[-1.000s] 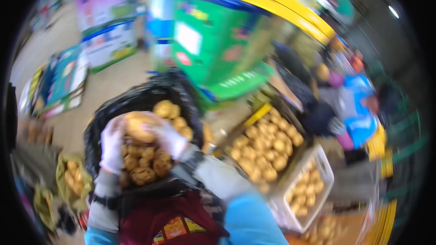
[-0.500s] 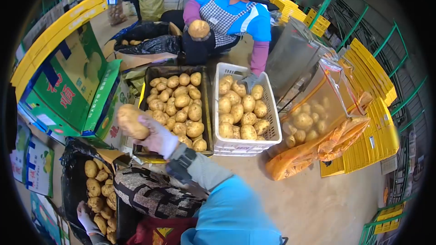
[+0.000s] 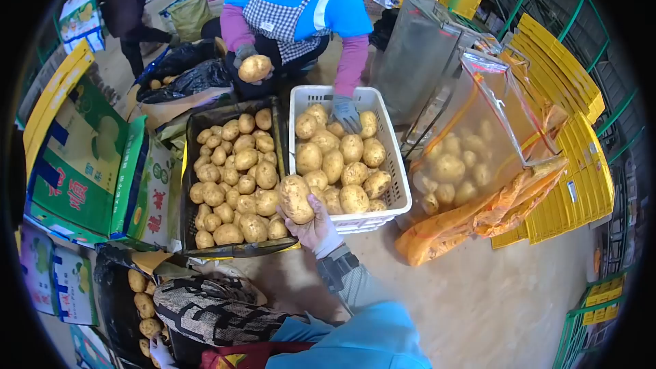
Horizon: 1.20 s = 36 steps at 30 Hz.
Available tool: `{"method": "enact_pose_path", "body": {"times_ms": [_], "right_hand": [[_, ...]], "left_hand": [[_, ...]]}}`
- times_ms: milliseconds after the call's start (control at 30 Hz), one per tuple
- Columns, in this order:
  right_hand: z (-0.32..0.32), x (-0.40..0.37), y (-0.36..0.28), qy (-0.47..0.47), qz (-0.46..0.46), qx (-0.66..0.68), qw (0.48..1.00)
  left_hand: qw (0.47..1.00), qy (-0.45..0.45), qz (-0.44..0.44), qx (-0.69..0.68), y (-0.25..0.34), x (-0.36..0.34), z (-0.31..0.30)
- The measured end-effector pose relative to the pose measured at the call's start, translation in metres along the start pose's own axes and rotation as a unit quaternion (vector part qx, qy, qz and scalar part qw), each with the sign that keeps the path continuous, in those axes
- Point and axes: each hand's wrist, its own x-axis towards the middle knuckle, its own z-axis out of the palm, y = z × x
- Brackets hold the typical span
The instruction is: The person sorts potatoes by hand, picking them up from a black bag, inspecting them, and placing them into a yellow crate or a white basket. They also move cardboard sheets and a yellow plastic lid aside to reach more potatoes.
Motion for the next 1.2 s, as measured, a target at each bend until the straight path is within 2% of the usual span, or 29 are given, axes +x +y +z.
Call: {"method": "enact_pose_path", "body": {"times_ms": [100, 200, 233, 267, 300, 333, 400, 433, 500, 567, 633, 700, 733, 767, 833, 900, 933, 967, 1033, 1133, 1200], "right_hand": [[-0.008, -0.006, -0.002, -0.016, 0.003, 0.014, 1.000], [-0.004, -0.016, -0.008, -0.050, 0.006, 0.025, 0.998], [-0.001, -0.016, -0.011, -0.067, 0.013, 0.030, 0.997], [0.000, -0.017, -0.013, -0.085, 0.021, 0.033, 0.996], [-0.004, -0.016, -0.013, -0.061, 0.007, 0.024, 0.998], [-0.012, -0.016, -0.013, -0.036, -0.008, 0.014, 0.999], [-0.011, -0.019, -0.018, 0.005, -0.054, -0.043, 0.998], [-0.004, -0.023, -0.025, 0.042, -0.115, -0.102, 0.987], [0.036, -0.042, -0.049, 0.114, -0.228, -0.218, 0.942], [0.044, -0.052, -0.087, 0.165, -0.345, -0.362, 0.850], [0.025, -0.055, -0.133, 0.224, -0.438, -0.514, 0.703], [0.009, -0.059, -0.162, 0.372, -0.441, -0.706, 0.411], [0.007, -0.064, -0.172, 0.461, -0.306, -0.761, 0.338], [-0.013, -0.060, -0.189, 0.526, -0.202, -0.778, 0.277], [-0.036, -0.059, -0.218, 0.474, -0.024, -0.858, 0.196], [-0.047, -0.050, -0.250, 0.445, 0.036, -0.832, 0.330], [-0.048, -0.047, -0.257, 0.465, 0.067, -0.817, 0.335], [-0.050, -0.047, -0.259, 0.435, 0.013, -0.860, 0.266], [-0.020, -0.044, -0.236, 0.398, 0.019, -0.779, 0.485], [-0.118, -0.027, -0.246, 0.364, -0.105, -0.862, 0.336], [-0.079, -0.021, -0.228, 0.418, -0.039, -0.845, 0.333]], "left_hand": [[0.993, 0.049, 0.095, 0.051, -0.044, 0.026, 0.004], [0.988, 0.055, 0.134, 0.054, -0.066, 0.043, 0.008], [0.989, 0.048, 0.115, 0.083, -0.069, 0.046, 0.008], [0.988, 0.042, 0.096, 0.111, -0.046, 0.032, 0.005], [0.987, 0.034, 0.077, 0.140, -0.026, 0.017, 0.001], [0.988, 0.031, 0.067, 0.136, -0.020, 0.013, 0.000], [0.980, 0.036, 0.125, 0.150, -0.035, 0.024, 0.000], [0.975, 0.043, 0.150, 0.156, -0.045, 0.029, -0.001], [0.980, 0.052, 0.120, 0.151, -0.050, 0.031, -0.001], [0.983, 0.042, 0.086, 0.159, -0.017, 0.011, -0.003], [0.983, 0.038, 0.099, 0.152, -0.034, 0.021, -0.001], [0.985, 0.036, 0.108, 0.132, -0.035, 0.020, -0.003], [0.983, 0.038, 0.120, 0.132, -0.045, 0.025, -0.002], [0.988, 0.034, 0.085, 0.126, -0.046, 0.028, -0.003], [0.994, 0.031, 0.013, 0.107, -0.048, 0.031, 0.001], [0.991, 0.041, 0.049, 0.121, -0.049, 0.029, 0.002], [0.988, 0.046, 0.067, 0.128, -0.050, 0.029, 0.000], [0.988, 0.054, 0.070, 0.130, -0.051, 0.029, 0.001], [0.986, 0.065, 0.075, 0.132, -0.053, 0.029, 0.004], [0.989, 0.052, 0.028, 0.137, -0.029, 0.018, 0.001], [0.987, 0.045, 0.028, 0.154, -0.016, 0.010, -0.002]]}}
